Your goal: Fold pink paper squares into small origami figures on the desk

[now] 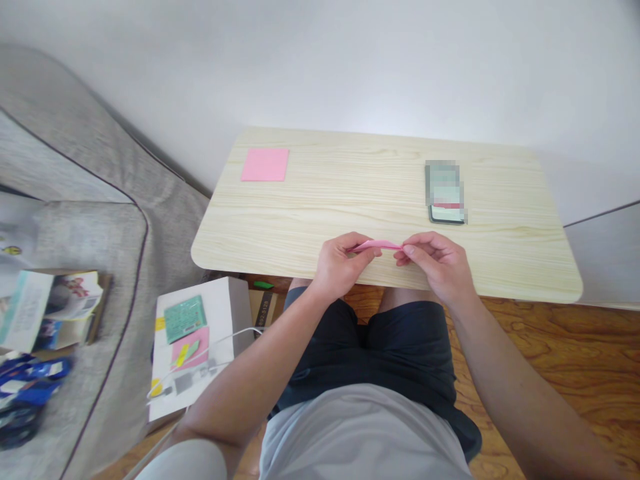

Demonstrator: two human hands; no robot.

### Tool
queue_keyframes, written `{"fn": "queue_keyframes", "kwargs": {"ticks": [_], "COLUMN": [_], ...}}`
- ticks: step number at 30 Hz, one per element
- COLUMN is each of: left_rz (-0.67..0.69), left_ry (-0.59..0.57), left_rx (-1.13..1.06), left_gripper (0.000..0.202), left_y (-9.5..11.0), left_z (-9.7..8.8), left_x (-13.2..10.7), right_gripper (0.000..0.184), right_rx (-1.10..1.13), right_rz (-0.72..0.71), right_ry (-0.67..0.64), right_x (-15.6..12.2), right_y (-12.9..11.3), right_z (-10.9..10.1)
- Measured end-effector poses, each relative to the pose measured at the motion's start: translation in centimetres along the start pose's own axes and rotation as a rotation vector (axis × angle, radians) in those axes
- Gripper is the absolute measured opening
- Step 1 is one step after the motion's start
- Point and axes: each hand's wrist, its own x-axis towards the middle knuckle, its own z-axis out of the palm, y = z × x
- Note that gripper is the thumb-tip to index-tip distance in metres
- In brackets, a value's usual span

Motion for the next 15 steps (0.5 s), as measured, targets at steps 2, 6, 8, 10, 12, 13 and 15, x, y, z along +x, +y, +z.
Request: {"fn": "queue_keyframes", "kwargs": {"ticks": [2, 6, 8, 10, 12, 13, 15], "left_rz": [0.002, 0.012, 0.007, -0.004, -0.008, -0.005, 0.004], "left_ry": [-0.001, -0.004, -0.005, -0.006, -0.010, -0.012, -0.016], "left_rx": [0.001, -0.002, -0.002, 0.001, 0.008, 0.013, 0.032], "left_gripper": [0.022, 0.023, 0.022, 0.022, 0.022, 0.021, 0.020], "left_y": [-0.03, -0.10, -0.09, -0.06, -0.01, 0.01, 0.08], "left_z": [-0.03, -0.04, -0.02, 0.01, 0.05, 0.05, 0.03], "left_x": [-0.01, -0.02, -0.01, -0.01, -0.02, -0.03, -0.09], "right_gripper": [0.023, 0.023, 0.023, 0.023, 0.022, 0.022, 0.022], "right_rx": [0.003, -0.002, -0.013, -0.030, -0.048, -0.057, -0.072], "right_rz": [0.005, -0.011, -0.028, -0.049, -0.068, -0.075, -0.089], "right_ry": [0.010, 0.013, 0.022, 0.040, 0.059, 0.069, 0.091], "right_x": [-0.04, -0.02, -0.02, -0.07, -0.17, -0.23, -0.34], "right_y": [-0.03, 0.03, 0.16, 0.32, 0.48, 0.55, 0.66], "right_z": [0.12, 0.21, 0.26, 0.38, 0.57, 0.68, 0.89]}}
